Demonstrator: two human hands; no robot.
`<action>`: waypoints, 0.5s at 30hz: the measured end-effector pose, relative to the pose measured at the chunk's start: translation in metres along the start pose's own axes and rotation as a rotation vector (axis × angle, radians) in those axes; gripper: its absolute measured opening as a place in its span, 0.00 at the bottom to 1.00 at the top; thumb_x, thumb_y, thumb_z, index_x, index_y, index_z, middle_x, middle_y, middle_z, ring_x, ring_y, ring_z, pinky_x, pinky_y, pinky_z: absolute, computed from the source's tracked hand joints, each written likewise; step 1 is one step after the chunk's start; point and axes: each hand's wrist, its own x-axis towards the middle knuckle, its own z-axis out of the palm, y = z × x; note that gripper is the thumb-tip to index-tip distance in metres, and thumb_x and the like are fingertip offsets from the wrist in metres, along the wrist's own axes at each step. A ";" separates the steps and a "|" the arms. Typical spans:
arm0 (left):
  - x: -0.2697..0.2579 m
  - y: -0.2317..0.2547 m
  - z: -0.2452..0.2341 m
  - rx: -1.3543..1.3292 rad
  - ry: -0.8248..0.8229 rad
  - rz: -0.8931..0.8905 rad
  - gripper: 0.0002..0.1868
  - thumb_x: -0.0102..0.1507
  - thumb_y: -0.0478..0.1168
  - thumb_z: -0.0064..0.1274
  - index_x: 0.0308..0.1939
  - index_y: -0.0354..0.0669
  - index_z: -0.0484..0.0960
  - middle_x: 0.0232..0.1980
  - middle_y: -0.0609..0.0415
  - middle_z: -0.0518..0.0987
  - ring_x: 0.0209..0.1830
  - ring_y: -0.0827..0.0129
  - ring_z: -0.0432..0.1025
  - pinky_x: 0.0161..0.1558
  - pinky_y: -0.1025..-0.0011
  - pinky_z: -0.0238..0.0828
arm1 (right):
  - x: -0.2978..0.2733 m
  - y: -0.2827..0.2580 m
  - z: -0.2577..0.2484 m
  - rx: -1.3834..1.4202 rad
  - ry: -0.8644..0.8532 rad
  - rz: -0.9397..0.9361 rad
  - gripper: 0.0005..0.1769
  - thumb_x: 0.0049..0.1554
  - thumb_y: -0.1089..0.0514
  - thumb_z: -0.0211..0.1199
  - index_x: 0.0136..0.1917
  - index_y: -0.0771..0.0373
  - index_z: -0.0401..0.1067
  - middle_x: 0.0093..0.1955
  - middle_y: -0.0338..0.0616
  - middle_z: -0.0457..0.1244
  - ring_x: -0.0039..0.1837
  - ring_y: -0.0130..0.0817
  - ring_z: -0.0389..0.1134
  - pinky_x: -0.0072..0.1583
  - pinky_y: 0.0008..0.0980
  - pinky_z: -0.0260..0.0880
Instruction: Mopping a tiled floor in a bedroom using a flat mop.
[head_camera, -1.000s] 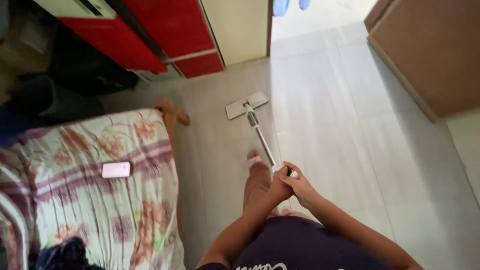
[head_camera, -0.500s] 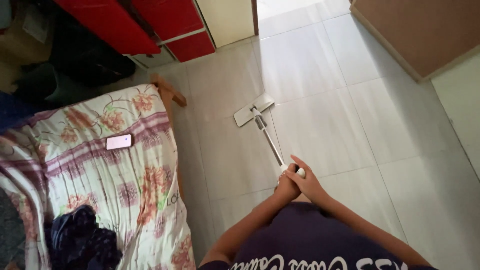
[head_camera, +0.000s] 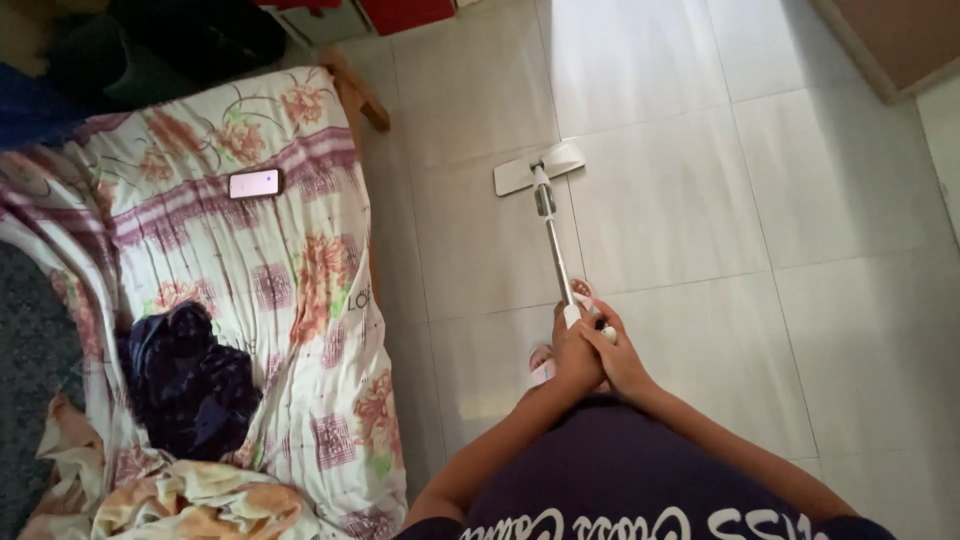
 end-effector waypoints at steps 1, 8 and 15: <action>-0.002 0.000 0.002 0.000 -0.002 0.000 0.18 0.62 0.53 0.55 0.54 0.63 0.71 0.47 0.62 0.81 0.59 0.55 0.76 0.55 0.57 0.74 | 0.004 0.012 -0.007 0.001 0.001 0.001 0.38 0.59 0.55 0.66 0.80 0.51 0.58 0.78 0.58 0.51 0.79 0.44 0.52 0.78 0.45 0.50; -0.005 0.005 0.011 -0.014 -0.011 0.026 0.17 0.62 0.52 0.55 0.52 0.61 0.71 0.45 0.60 0.81 0.57 0.54 0.76 0.54 0.57 0.74 | 0.016 0.050 -0.020 0.123 0.067 -0.030 0.33 0.63 0.55 0.61 0.79 0.58 0.58 0.70 0.52 0.55 0.72 0.42 0.56 0.72 0.45 0.59; 0.032 0.008 -0.012 -0.034 -0.007 0.029 0.16 0.61 0.51 0.55 0.50 0.59 0.72 0.44 0.59 0.81 0.56 0.53 0.77 0.53 0.57 0.74 | 0.062 0.047 -0.024 0.166 0.100 -0.043 0.26 0.65 0.55 0.60 0.75 0.58 0.62 0.64 0.49 0.59 0.65 0.38 0.61 0.65 0.42 0.67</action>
